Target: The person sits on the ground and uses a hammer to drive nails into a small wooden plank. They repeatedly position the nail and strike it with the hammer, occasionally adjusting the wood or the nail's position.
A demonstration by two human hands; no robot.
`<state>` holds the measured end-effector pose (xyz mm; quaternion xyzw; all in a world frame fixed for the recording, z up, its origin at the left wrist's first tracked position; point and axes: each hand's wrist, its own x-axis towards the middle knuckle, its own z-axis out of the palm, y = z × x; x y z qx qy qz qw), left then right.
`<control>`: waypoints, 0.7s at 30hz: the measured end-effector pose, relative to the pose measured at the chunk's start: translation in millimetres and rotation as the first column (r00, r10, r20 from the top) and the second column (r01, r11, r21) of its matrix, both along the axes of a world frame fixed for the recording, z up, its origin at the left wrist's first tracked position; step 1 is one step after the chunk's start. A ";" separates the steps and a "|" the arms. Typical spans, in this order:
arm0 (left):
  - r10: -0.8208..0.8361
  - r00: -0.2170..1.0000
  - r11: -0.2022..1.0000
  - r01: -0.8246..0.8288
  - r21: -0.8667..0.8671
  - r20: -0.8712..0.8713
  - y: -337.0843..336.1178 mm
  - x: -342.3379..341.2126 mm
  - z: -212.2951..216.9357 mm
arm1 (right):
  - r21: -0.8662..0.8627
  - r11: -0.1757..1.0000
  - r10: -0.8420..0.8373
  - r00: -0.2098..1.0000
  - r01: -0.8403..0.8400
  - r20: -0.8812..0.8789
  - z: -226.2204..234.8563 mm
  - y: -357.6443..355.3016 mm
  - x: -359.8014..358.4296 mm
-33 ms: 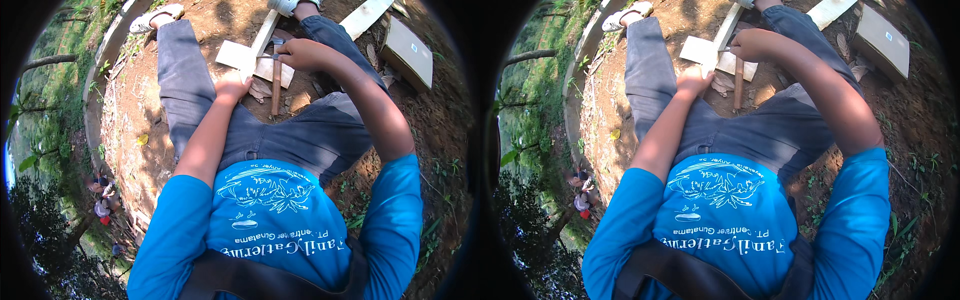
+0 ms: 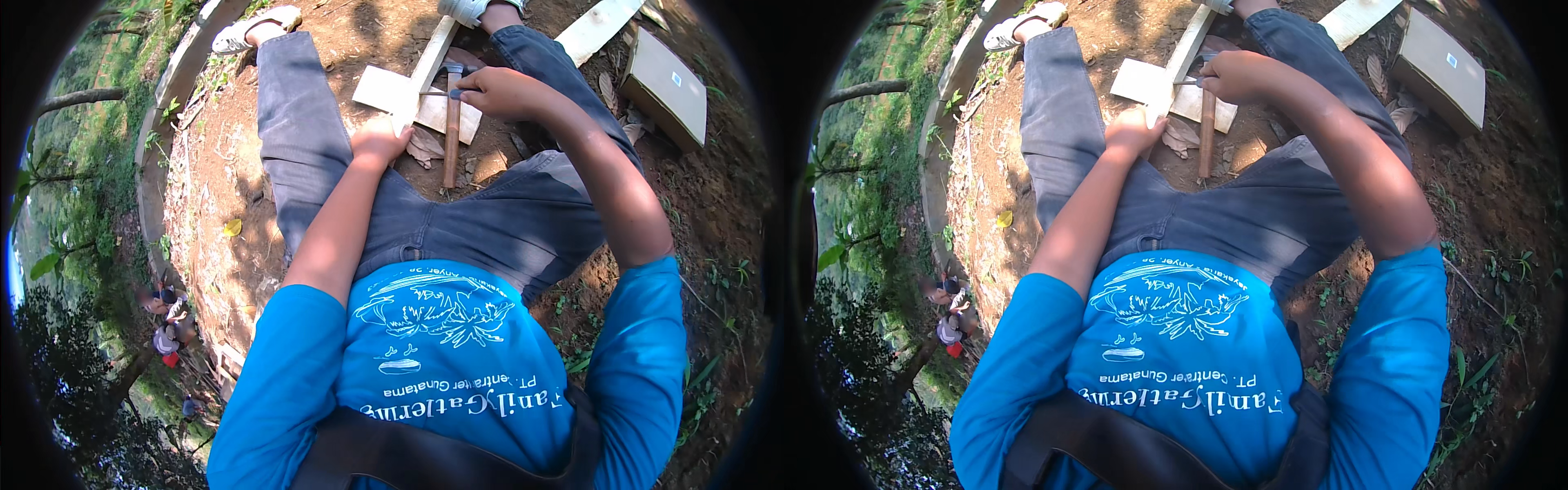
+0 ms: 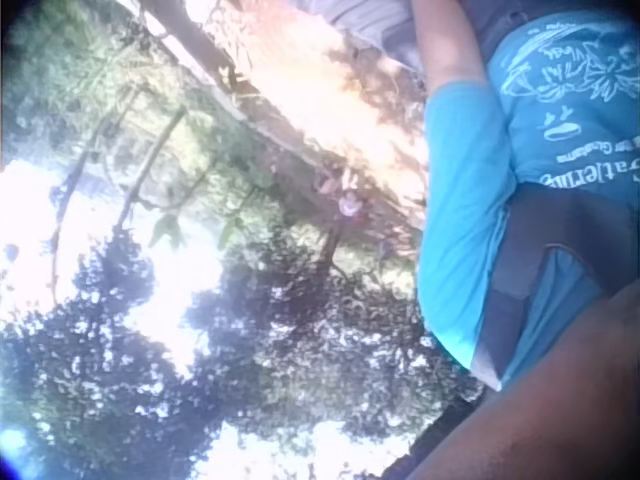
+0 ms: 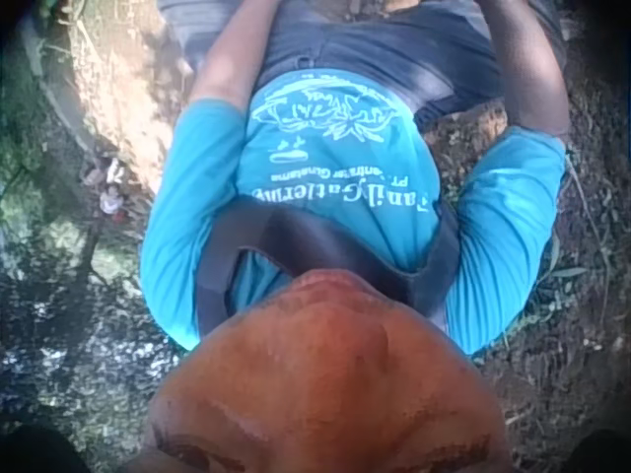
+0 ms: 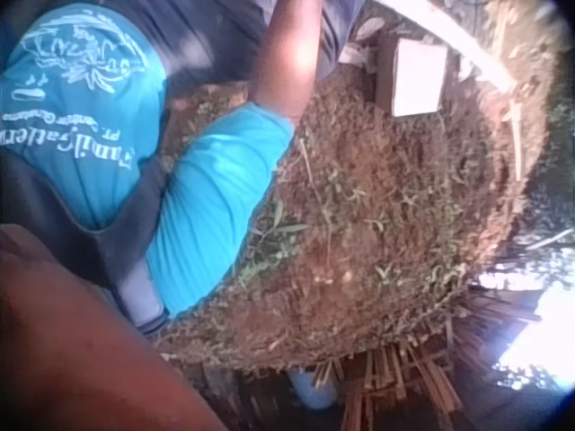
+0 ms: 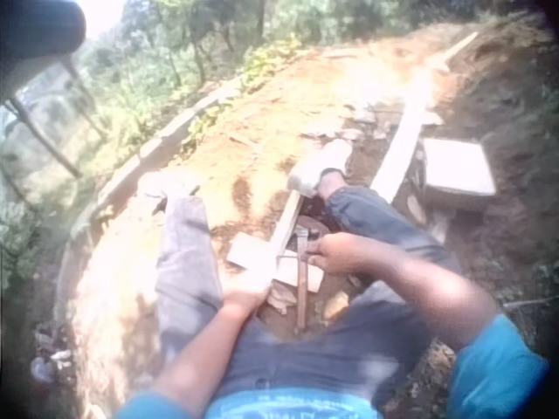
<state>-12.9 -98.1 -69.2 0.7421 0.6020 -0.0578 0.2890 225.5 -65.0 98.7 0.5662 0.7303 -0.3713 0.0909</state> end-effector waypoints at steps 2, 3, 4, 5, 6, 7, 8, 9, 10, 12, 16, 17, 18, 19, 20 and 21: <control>-0.003 1.000 1.000 0.003 0.013 0.006 0.1 -1.9 -0.9 | -0.005 0.996 -0.086 0.988 0.086 -0.128 -12.5 -22.3 27.4; -0.008 1.000 1.000 0.008 0.011 -0.004 -0.5 0.2 1.8 | -0.014 0.991 -0.135 0.972 0.135 -0.191 -21.8 -35.7 44.2; -0.013 1.000 1.000 0.013 0.012 -0.011 -0.1 2.6 4.9 | 0.004 0.993 -0.115 0.976 0.117 -0.185 -34.5 -50.7 64.4; -0.015 1.000 1.000 0.015 0.001 0.004 1.8 5.1 6.9 | 0.021 0.994 -0.101 0.979 0.107 -0.175 -48.8 -68.2 86.1; -0.009 1.000 1.000 0.009 -0.013 0.015 2.1 4.1 7.3 | 0.035 0.996 -0.081 0.982 0.088 -0.170 -48.9 -75.9 89.3; -0.003 1.000 1.000 0.004 -0.028 0.025 2.4 3.4 7.8 | -0.030 0.980 -0.198 0.964 0.196 -0.180 -48.5 -82.1 93.8; 0.015 1.000 0.999 -0.014 -0.041 0.024 3.9 1.5 6.7 | -0.094 0.952 -0.305 0.934 0.292 -0.185 -31.4 -84.9 86.0; 0.025 0.999 0.998 -0.023 -0.059 0.025 4.6 0.0 4.8 | -0.162 0.906 -0.418 0.891 0.392 -0.179 -16.8 -89.2 78.2; 0.035 0.999 0.997 -0.033 -0.076 0.024 3.7 -1.4 3.0 | -0.176 0.876 -0.478 0.853 0.448 -0.209 -9.2 -90.8 72.0; 0.051 0.999 0.998 -0.050 -0.036 0.011 2.9 0.1 1.6 | -0.192 0.806 -0.592 0.758 0.561 -0.274 2.0 -90.7 62.2; 0.064 0.995 0.992 -0.055 0.111 -0.078 -0.2 3.2 -4.4 | -0.367 0.632 -0.756 0.439 0.683 -0.485 -0.1 -93.0 47.7; 0.075 0.991 0.984 -0.055 0.172 -0.111 -3.9 4.2 -5.6 | -0.377 0.606 -0.766 0.388 0.700 -0.512 -1.6 -93.9 43.4; 0.043 0.991 0.986 -0.022 0.166 -0.125 -2.5 2.2 -6.5 | -0.354 0.611 -0.752 0.380 0.708 -0.538 -2.6 -92.9 38.4; 0.012 0.990 0.987 0.011 0.159 -0.139 2.5 -2.2 -6.9 | -0.330 0.616 -0.736 0.373 0.716 -0.564 -3.1 -90.4 32.8; -0.017 0.987 0.988 0.041 0.149 -0.157 3.0 -4.2 -4.7 | -0.311 0.620 -0.721 0.367 0.720 -0.588 -4.6 -87.8 26.7; -0.018 0.987 0.995 0.034 0.099 -0.157 3.3 -1.4 4.3 | -0.308 0.621 -0.717 0.365 0.720 -0.594 -8.8 -85.2 21.0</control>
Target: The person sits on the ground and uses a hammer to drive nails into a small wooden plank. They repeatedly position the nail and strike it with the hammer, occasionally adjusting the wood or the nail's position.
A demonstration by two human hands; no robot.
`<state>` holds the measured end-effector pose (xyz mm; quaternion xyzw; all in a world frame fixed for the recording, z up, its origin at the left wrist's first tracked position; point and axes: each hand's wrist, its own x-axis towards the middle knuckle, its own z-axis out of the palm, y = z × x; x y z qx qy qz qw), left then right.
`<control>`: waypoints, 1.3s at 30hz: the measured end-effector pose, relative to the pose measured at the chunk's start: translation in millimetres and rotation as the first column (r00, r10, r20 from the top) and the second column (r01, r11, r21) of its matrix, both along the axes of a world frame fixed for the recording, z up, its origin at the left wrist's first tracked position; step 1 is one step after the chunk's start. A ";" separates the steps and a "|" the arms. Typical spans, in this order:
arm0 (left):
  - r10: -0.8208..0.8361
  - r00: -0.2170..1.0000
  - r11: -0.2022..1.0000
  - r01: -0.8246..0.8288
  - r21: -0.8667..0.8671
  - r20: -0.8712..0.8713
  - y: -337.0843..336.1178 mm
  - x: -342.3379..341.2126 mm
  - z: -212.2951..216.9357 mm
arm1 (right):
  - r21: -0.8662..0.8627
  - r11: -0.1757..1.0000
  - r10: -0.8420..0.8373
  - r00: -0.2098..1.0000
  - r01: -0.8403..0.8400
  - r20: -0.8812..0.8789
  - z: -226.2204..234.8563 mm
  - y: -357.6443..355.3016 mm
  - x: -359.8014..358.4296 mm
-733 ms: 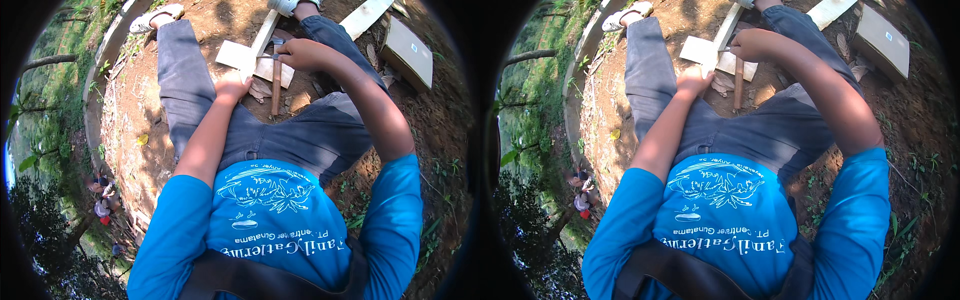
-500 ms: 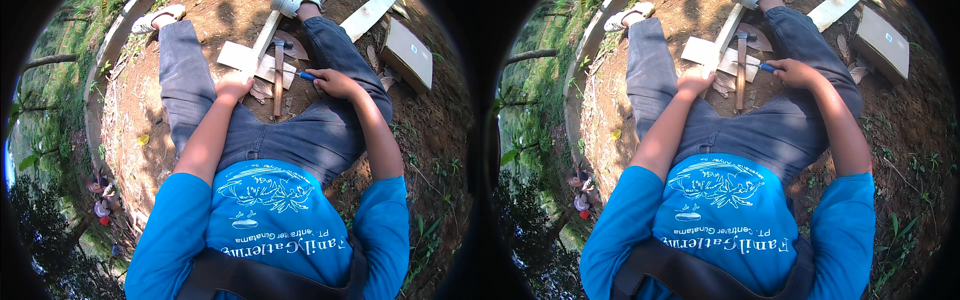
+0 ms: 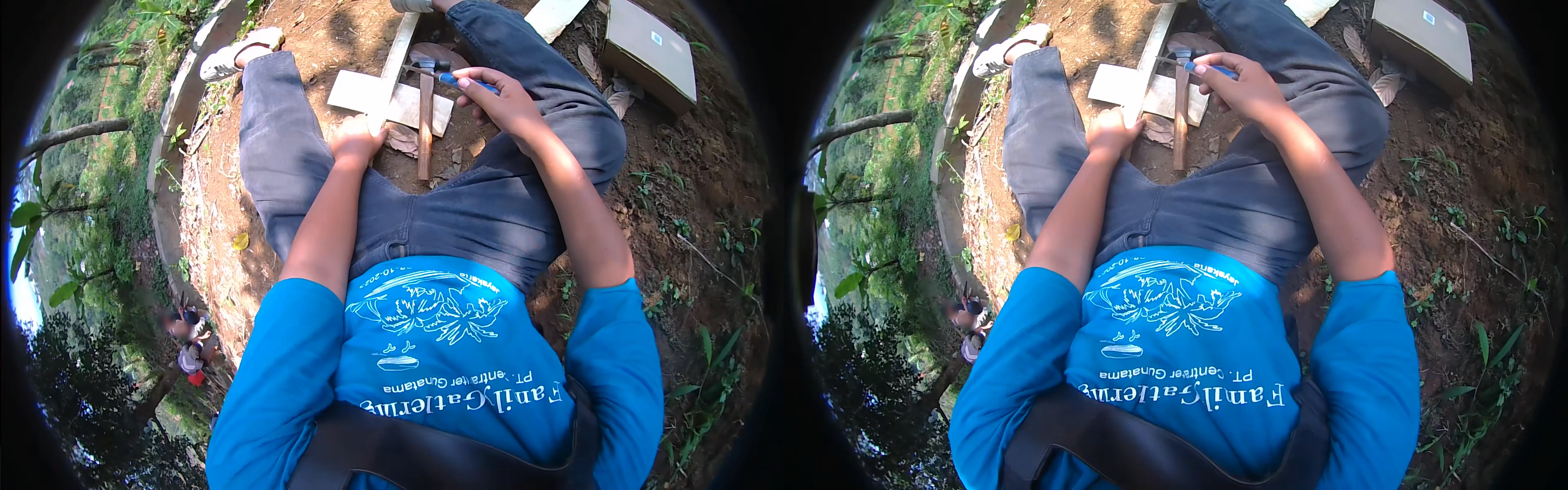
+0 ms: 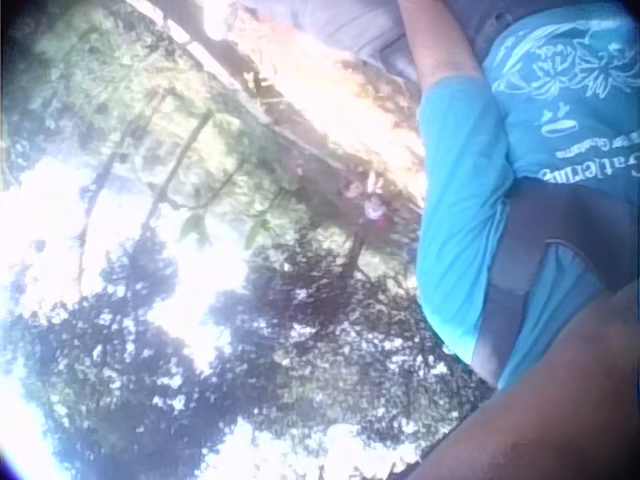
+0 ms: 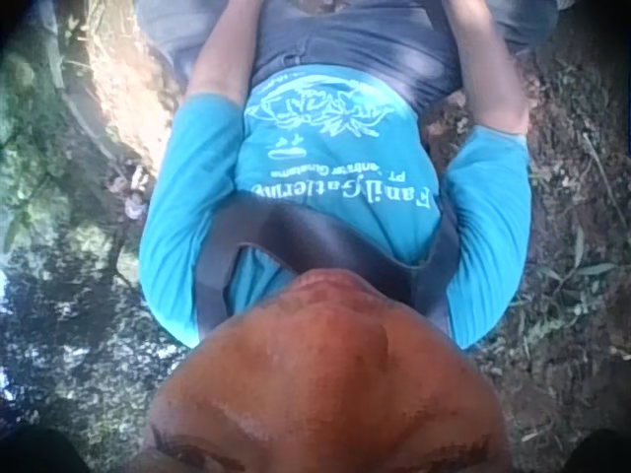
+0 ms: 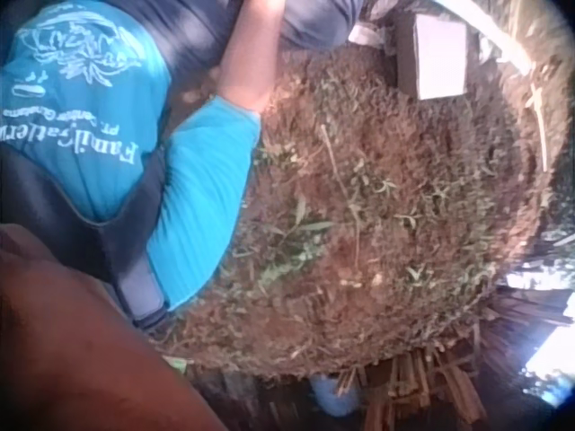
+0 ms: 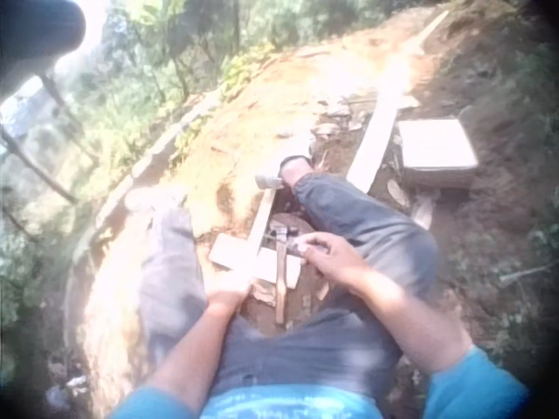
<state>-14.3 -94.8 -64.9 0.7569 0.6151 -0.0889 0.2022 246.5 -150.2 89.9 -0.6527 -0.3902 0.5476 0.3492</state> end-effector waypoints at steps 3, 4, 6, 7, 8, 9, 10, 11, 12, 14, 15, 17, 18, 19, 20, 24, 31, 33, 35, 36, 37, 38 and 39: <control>0.001 1.000 0.999 -0.001 0.041 -0.003 -1.6 1.8 -3.1 | 0.038 0.999 0.019 0.994 -0.023 0.106 -4.2 5.6 -9.7; -0.001 1.000 1.000 0.001 0.012 0.023 -0.2 0.2 -4.2 | 0.081 0.994 0.059 0.988 -0.071 0.139 -8.4 10.0 -13.3; 0.028 0.989 0.993 -0.045 0.112 0.145 -6.6 1.5 -2.8 | 0.098 0.988 0.100 0.973 -0.123 0.209 -10.9 16.6 -17.7; 0.038 0.978 0.985 -0.072 0.158 0.207 -7.4 2.7 -2.1 | 0.105 0.983 0.120 0.962 -0.149 0.244 -11.5 19.3 -19.7; -0.052 0.946 0.956 -0.046 0.289 0.321 -5.2 3.7 -1.9 | 0.125 0.980 0.119 0.963 -0.152 0.241 -7.5 22.7 -23.9; -0.154 0.896 0.908 -0.038 0.417 0.417 0.6 5.8 -2.1 | 0.115 0.981 0.124 0.965 -0.153 0.231 -6.0 25.7 -26.7; -0.263 0.831 0.842 -0.050 0.536 0.490 6.0 7.3 -2.1 | 0.105 0.982 0.129 0.966 -0.155 0.222 -5.5 29.1 -29.1; -0.268 0.750 0.899 -0.030 0.436 0.605 12.1 13.9 7.9 | 0.091 0.984 0.134 0.967 -0.156 0.215 -6.7 31.2 -29.6; -0.255 0.656 0.943 0.007 0.332 0.710 22.5 24.9 27.8 | 0.102 0.983 0.123 0.964 -0.151 0.234 -9.0 32.5 -28.9; -0.197 0.509 0.979 0.154 0.137 0.838 40.9 36.4 58.7 | 0.134 0.979 0.111 0.956 -0.152 0.271 -10.0 36.9 -29.6; -0.163 0.467 0.966 0.253 0.046 0.869 48.6 36.2 65.4 | 0.113 0.979 0.133 0.951 -0.171 0.280 -9.2 41.1 -31.7; -0.109 0.557 0.944 0.317 -0.090 0.823 66.5 35.9 70.7 | 0.068 0.978 0.167 0.939 -0.196 0.300 -6.6 51.3 -32.7; -0.074 0.582 0.926 0.342 -0.161 0.810 73.2 37.7 74.5 | 0.036 0.977 0.186 0.924 -0.210 0.333 -5.7 56.5 -33.0; -0.043 0.606 0.902 0.366 -0.230 0.794 79.1 39.5 76.5 | 0.032 0.975 0.196 0.916 -0.221 0.350 -5.9 60.6 -32.7; -0.050 0.579 0.905 0.370 -0.207 0.814 85.0 34.8 68.5 | 0.031 0.970 0.213 0.907 -0.241 0.363 -5.8 65.1 -35.5; -0.132 0.510 0.903 0.416 -0.110 0.850 99.4 29.9 51.2 | -0.020 0.966 0.244 0.885 -0.257 0.397 6.0 69.8 -40.0; -0.090 0.476 0.898 0.419 -0.136 0.875 97.7 31.4 50.6 | -0.065 0.952 0.297 0.845 -0.301 0.445 3.8 73.3 -40.6; -0.100 0.473 0.900 0.418 -0.123 0.875 97.3 29.6 49.9 | -0.082 0.935 0.341 0.806 -0.346 0.484 3.5 76.3 -41.5; -0.113 0.491 0.896 0.427 -0.126 0.864 97.1 27.7 51.1 | -0.081 0.923 0.364 0.786 -0.376 0.500 3.2 77.8 -43.0; -0.119 0.500 0.893 0.432 -0.127 0.858 96.9 27.2 52.4 | -0.072 0.921 0.366 0.786 -0.383 0.498 3.0 78.1 -43.8; -0.113 0.499 0.893 0.431 -0.133 0.859 96.6 26.7 53.7 | -0.062 0.918 0.368 0.787 -0.391 0.495 3.0 78.3 -44.7; -0.105 0.499 0.893 0.428 -0.139 0.860 96.1 25.4 54.1 | -0.064 0.913 0.379 0.780 -0.402 0.498 2.4 78.8 -45.8; -0.097 0.500 0.894 0.425 -0.145 0.861 95.5 24.5 54.6 | -0.067 0.908 0.389 0.773 -0.413 0.501 1.9 79.3 -46.8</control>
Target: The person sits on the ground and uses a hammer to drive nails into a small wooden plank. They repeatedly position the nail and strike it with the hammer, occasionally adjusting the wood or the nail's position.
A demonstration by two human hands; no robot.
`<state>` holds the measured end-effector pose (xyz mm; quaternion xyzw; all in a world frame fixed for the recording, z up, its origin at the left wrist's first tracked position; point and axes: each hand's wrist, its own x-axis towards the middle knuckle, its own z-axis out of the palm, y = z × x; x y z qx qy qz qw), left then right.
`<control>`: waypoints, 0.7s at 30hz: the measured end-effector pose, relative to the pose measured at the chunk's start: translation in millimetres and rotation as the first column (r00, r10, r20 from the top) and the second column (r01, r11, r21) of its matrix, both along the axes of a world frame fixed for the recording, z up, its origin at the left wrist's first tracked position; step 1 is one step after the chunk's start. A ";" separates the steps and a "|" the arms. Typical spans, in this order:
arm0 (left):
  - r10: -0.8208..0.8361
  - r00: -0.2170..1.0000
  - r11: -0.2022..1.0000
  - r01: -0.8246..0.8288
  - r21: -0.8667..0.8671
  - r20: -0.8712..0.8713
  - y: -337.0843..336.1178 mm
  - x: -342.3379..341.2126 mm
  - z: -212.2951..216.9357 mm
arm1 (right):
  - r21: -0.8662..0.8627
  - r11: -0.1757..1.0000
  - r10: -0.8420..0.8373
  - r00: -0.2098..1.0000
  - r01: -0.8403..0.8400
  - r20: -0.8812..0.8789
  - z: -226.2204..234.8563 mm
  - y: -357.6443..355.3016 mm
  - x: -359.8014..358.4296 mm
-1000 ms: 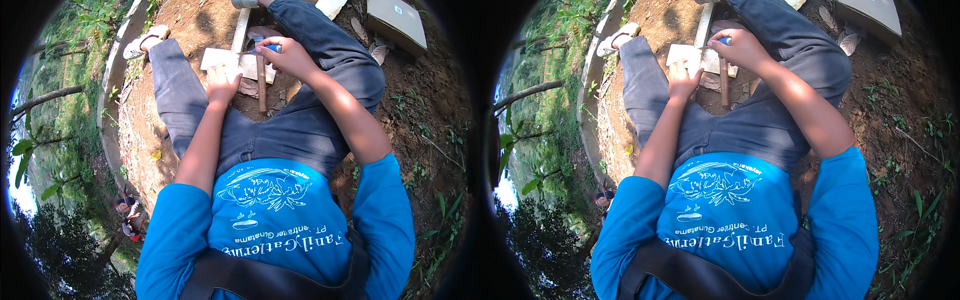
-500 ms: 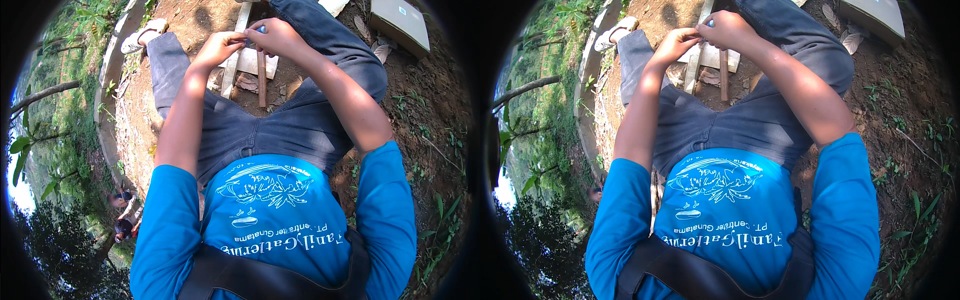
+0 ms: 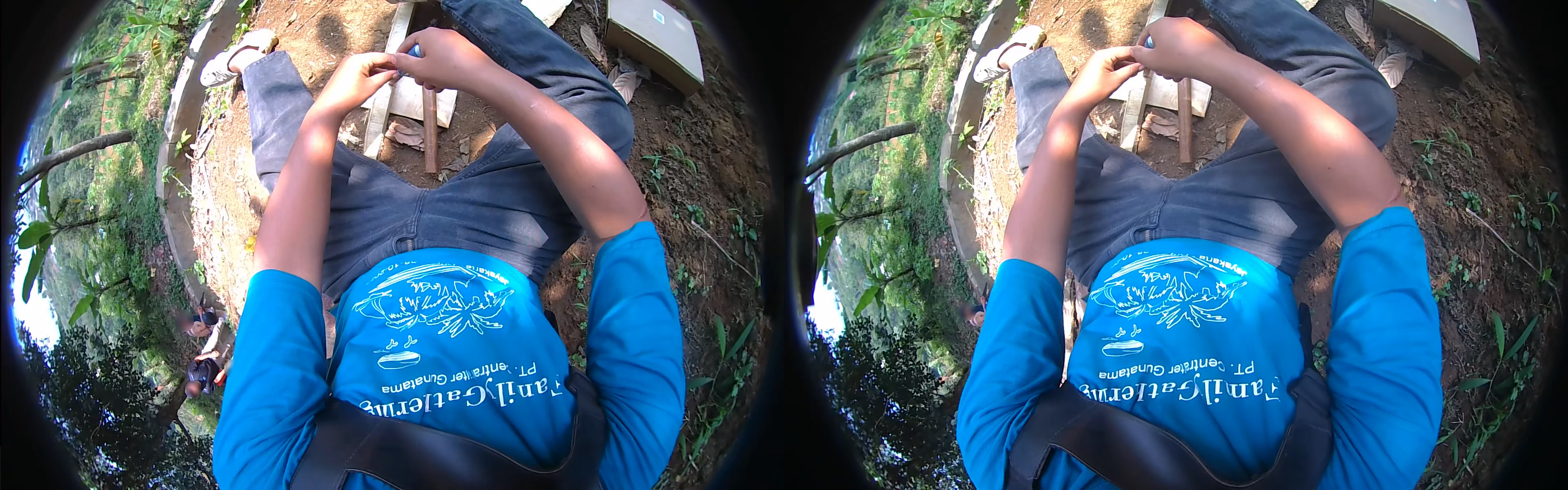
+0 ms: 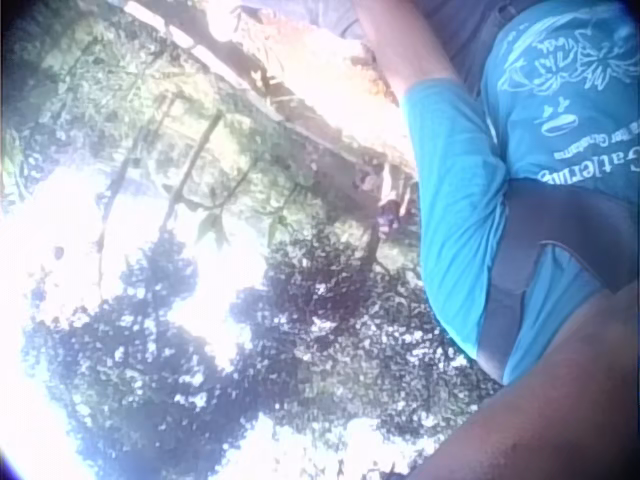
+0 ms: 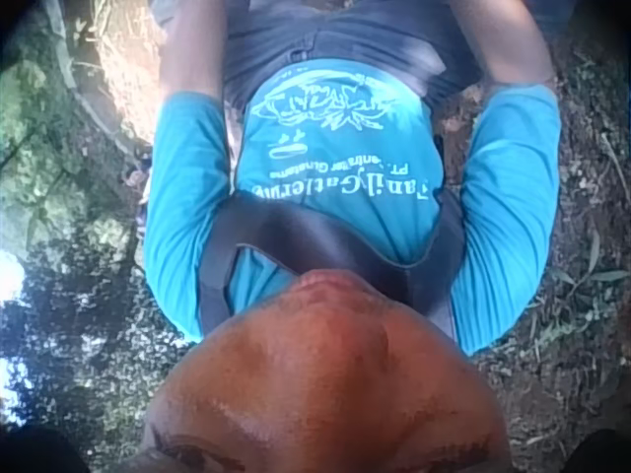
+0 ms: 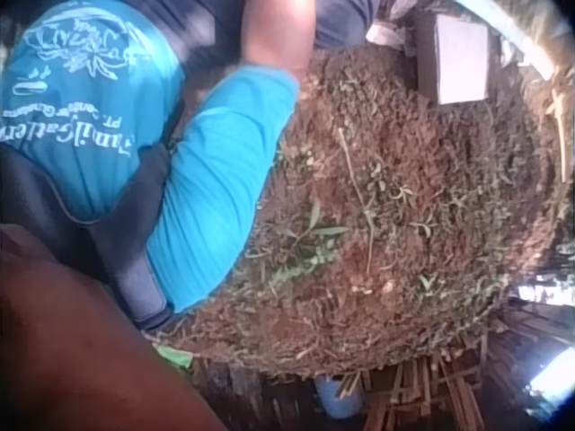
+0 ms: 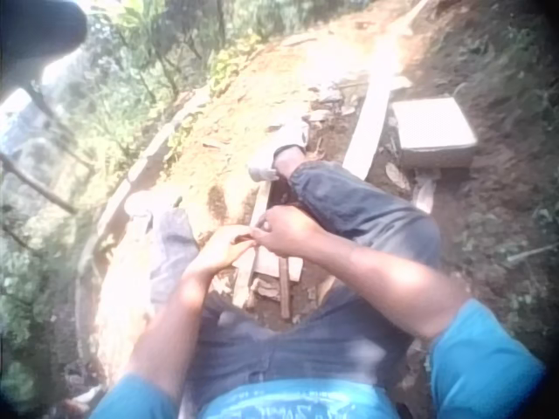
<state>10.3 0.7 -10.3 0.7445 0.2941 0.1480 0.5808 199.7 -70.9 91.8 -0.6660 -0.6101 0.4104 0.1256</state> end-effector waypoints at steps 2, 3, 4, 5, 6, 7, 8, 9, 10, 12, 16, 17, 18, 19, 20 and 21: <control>0.001 1.000 1.000 -0.001 0.027 0.006 -3.1 1.1 1.8 | -0.002 1.000 0.022 1.000 -0.022 -0.004 -2.7 0.5 -0.5; -0.002 1.000 0.999 0.001 0.040 0.010 -4.9 2.8 3.5 | -0.004 0.999 0.032 0.999 -0.032 -0.011 -4.9 0.5 0.0; 0.014 1.000 1.000 -0.014 0.022 0.008 -8.1 3.9 5.1 | -0.004 0.999 0.041 0.999 -0.041 -0.019 -6.7 1.0 0.9; 0.024 1.000 1.000 -0.024 0.007 0.005 -14.4 7.5 17.0 | -0.028 0.997 0.067 0.998 -0.068 -0.007 -6.6 3.3 1.2; 0.033 0.999 0.999 -0.032 -0.008 0.002 -18.5 11.3 25.5 | -0.052 0.994 0.093 0.996 -0.093 0.004 -6.5 6.4 0.6; 0.077 0.996 0.997 -0.076 0.034 -0.053 -13.7 11.4 11.9 | -0.077 0.990 0.118 0.993 -0.117 0.014 -6.5 7.3 0.4; 0.074 0.995 0.992 -0.066 0.110 -0.073 -13.2 11.5 16.8 | -0.061 0.993 0.101 0.995 -0.102 -0.019 -4.0 5.8 -0.6; 0.073 0.993 0.981 -0.055 0.186 -0.092 -14.9 10.5 21.1 | -0.046 0.995 0.085 0.995 -0.088 -0.052 -2.0 2.8 -2.0; 0.073 0.991 0.965 -0.042 0.259 -0.111 -17.9 9.6 24.8 | -0.031 0.997 0.071 0.994 -0.073 -0.086 0.3 0.0 -2.1; 0.088 0.993 0.951 -0.061 0.302 -0.078 -19.1 8.0 29.9 | 0.017 0.990 -0.128 0.951 0.138 -0.283 -12.9 -5.0 1.5; 0.030 0.999 0.985 -0.028 0.171 -0.012 -14.3 8.9 25.5 | 0.017 0.857 -0.469 0.791 0.516 -0.393 -82.5 -9.8 26.7; 0.008 1.000 0.985 -0.007 0.171 -0.008 -14.0 15.1 27.4 | 0.074 0.858 -0.482 0.846 0.509 -0.229 -110.8 -14.3 30.9; -0.010 1.000 0.985 0.011 0.173 -0.004 -12.9 19.3 28.1 | 0.126 0.862 -0.488 0.871 0.492 -0.059 -130.3 -16.2 30.6; 0.038 0.999 0.977 -0.043 0.210 0.029 -14.0 15.2 22.7 | 0.120 0.887 -0.453 0.891 0.446 0.036 -138.3 -20.6 17.6; 0.053 0.999 0.981 -0.051 0.187 -0.006 -15.7 11.9 21.8 | 0.101 0.909 -0.414 0.900 0.404 0.134 -141.5 -31.7 2.2; 0.069 0.998 0.983 -0.068 0.171 0.003 -18.5 7.2 20.5 | 0.076 0.914 -0.405 0.901 0.398 0.156 -138.2 -41.5 -10.4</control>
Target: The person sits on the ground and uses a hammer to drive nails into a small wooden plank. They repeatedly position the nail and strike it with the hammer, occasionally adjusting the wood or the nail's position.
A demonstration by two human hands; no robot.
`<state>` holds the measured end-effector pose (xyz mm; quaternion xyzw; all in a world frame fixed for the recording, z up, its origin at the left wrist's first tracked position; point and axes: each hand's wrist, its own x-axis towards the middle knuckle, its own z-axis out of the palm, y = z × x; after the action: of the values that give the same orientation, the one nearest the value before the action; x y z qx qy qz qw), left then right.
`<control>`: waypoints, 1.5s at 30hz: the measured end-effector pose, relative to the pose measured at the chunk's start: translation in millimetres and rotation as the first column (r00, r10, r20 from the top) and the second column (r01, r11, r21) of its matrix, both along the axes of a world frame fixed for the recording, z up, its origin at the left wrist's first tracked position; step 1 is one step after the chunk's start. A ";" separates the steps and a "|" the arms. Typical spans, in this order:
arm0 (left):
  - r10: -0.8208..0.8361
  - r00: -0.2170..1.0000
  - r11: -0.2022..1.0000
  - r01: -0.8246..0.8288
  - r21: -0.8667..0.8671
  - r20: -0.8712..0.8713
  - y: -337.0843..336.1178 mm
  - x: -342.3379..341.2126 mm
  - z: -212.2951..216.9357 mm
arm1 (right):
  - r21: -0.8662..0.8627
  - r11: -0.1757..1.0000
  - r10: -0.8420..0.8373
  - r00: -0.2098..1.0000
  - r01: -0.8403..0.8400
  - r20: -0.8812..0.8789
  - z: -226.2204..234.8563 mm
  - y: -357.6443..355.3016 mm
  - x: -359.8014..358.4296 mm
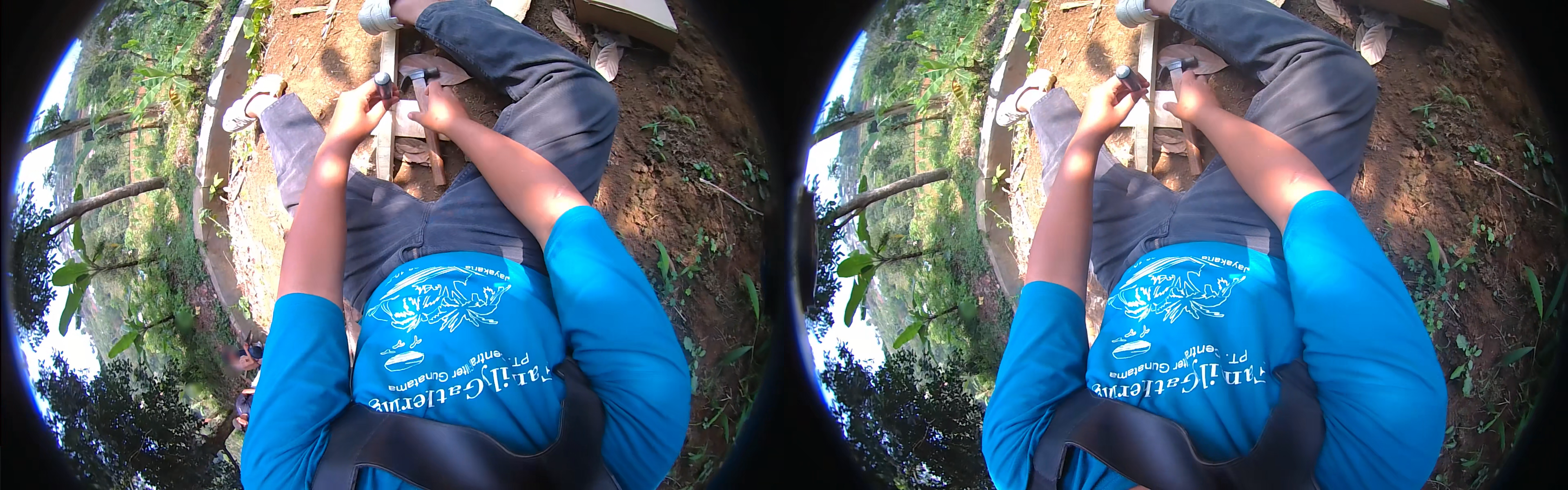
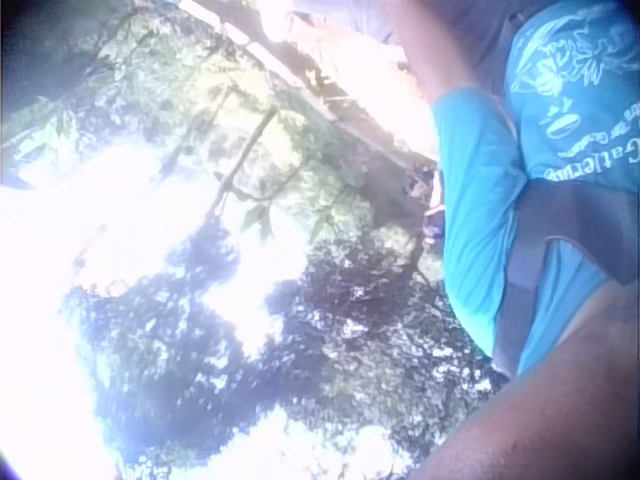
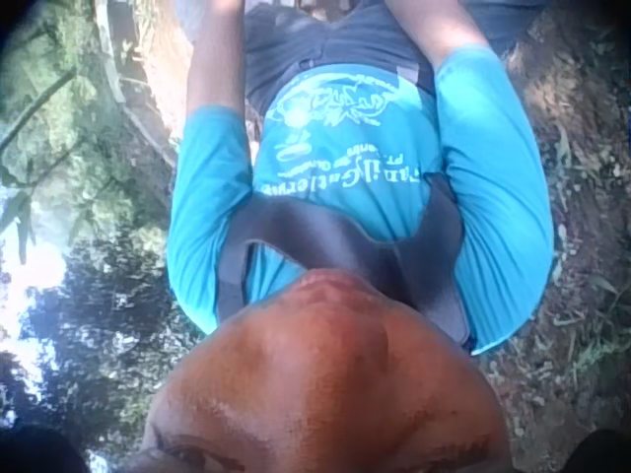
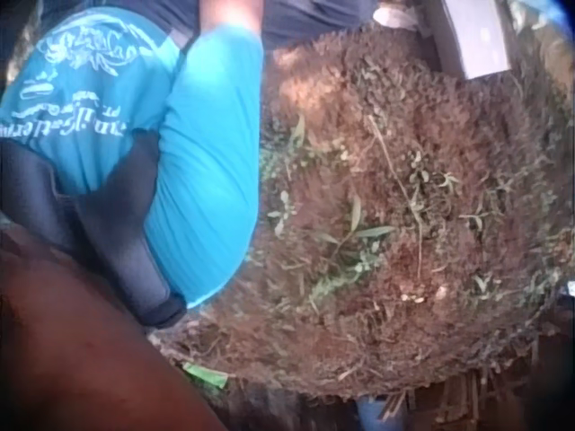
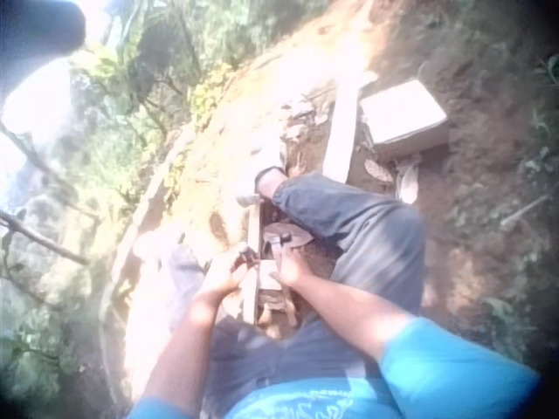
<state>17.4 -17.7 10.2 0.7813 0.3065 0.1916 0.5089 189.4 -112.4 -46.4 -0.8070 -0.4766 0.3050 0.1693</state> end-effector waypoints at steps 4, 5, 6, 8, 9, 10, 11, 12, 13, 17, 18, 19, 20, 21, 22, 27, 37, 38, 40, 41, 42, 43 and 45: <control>-0.017 1.000 1.000 0.017 0.023 0.020 -9.8 4.8 6.1 | -0.164 0.985 0.040 0.999 -0.043 -0.021 -7.1 -4.5 9.1; -0.016 0.999 1.000 0.016 0.003 0.031 -13.9 5.2 8.2 | -0.196 0.979 0.053 0.999 -0.054 -0.009 -3.9 -3.6 10.9; -0.011 1.000 1.000 0.011 0.023 -0.004 -17.2 6.0 12.5 | -0.214 0.977 0.024 1.000 -0.022 0.005 -0.8 -3.7 12.5; 0.009 0.999 0.999 -0.007 0.053 -0.035 -15.0 -1.2 8.4 | -0.242 0.970 -0.018 0.999 0.026 0.034 7.3 -3.5 12.8; 0.008 0.999 0.999 -0.006 0.054 -0.035 -11.2 1.9 7.7 | -0.223 0.975 -0.004 0.997 0.020 0.071 -2.6 -5.9 20.0; 0.000 0.999 1.000 0.001 0.030 -0.044 -11.9 10.1 12.4 | -0.206 0.978 -0.029 0.996 0.045 0.082 -12.9 -9.1 25.9; -0.010 0.999 1.000 0.010 0.025 -0.032 -9.4 8.8 9.3 | -0.183 0.982 -0.038 0.996 0.053 0.084 -17.1 -8.4 23.0; 0.010 0.997 0.999 -0.006 0.045 -0.076 -7.1 4.2 5.0 | -0.181 0.982 -0.051 0.996 0.063 0.069 -14.6 -7.3 16.8; 0.032 0.992 0.998 -0.024 0.065 -0.119 -3.9 -0.9 1.9 | -0.178 0.982 -0.063 0.997 0.072 0.053 -11.4 -5.8 9.9; 0.070 0.997 0.981 -0.076 0.180 0.039 -10.5 -3.5 -0.9 | -0.149 0.976 -0.169 0.985 0.161 -0.042 -16.2 1.7 7.4; 0.087 0.996 0.972 -0.077 0.223 -0.037 -8.8 0.9 -0.8 | -0.108 0.969 -0.235 0.962 0.221 -0.140 -10.5 1.0 17.8; 0.062 0.998 0.977 -0.058 0.207 -0.014 -8.0 4.1 -0.5 | -0.010 0.964 -0.263 0.953 0.264 -0.153 -5.5 1.7 23.2; 0.047 0.999 0.979 -0.048 0.197 0.011 -7.9 16.3 -3.4 | 0.080 0.951 -0.282 0.943 0.299 -0.178 1.0 -0.9 35.3; 0.060 0.998 0.979 -0.064 0.192 0.026 -6.3 14.6 -8.9 | 0.169 0.937 -0.268 0.939 0.306 -0.214 13.7 -1.4 32.1; 0.051 0.996 0.980 -0.064 0.186 0.073 -1.8 16.5 -13.5 | 0.404 0.868 -0.219 0.952 0.290 -0.213 27.0 -1.5 31.6; 0.115 0.993 0.958 -0.118 0.261 0.027 -13.9 -10.5 -4.8 | 0.559 0.785 0.157 0.786 0.268 -0.598 209.8 -61.5 10.3; 0.052 0.991 0.963 -0.016 0.270 -0.126 -13.9 9.7 14.1 | 0.522 0.848 0.216 0.958 -0.088 -0.190 182.4 -113.8 13.6; 0.058 0.990 0.952 -0.017 0.305 -0.128 -7.7 4.8 16.9 | 0.503 0.857 0.227 0.959 -0.113 -0.172 174.7 -104.3 13.9; 0.077 0.988 0.941 -0.028 0.338 -0.132 -11.5 -4.9 8.1 | 0.518 0.855 0.229 0.902 -0.007 -0.366 240.3 -107.7 9.3; 0.095 0.992 0.941 -0.062 0.334 -0.084 -11.2 -7.3 1.4 | 0.522 0.852 0.221 0.875 0.043 -0.432 280.0 -114.6 7.1; 0.090 0.993 0.936 -0.059 0.346 -0.073 -8.5 -6.8 -1.7 | 0.545 0.824 0.228 0.791 0.154 -0.568 308.9 -120.4 6.6; 0.091 0.994 0.931 -0.062 0.360 -0.065 -8.6 -9.3 -3.9 | 0.631 0.753 0.206 0.842 0.189 -0.498 334.6 -121.8 0.3; 0.102 0.988 0.947 -0.060 0.316 -0.116 -9.1 -8.6 3.1 | 0.773 0.600 0.241 0.876 0.205 -0.419 348.6 -120.3 4.4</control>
<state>8.8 -26.9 13.3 0.8493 0.3369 0.2068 0.3499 193.7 -232.7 302.2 -0.5366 -0.5120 0.2517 0.6218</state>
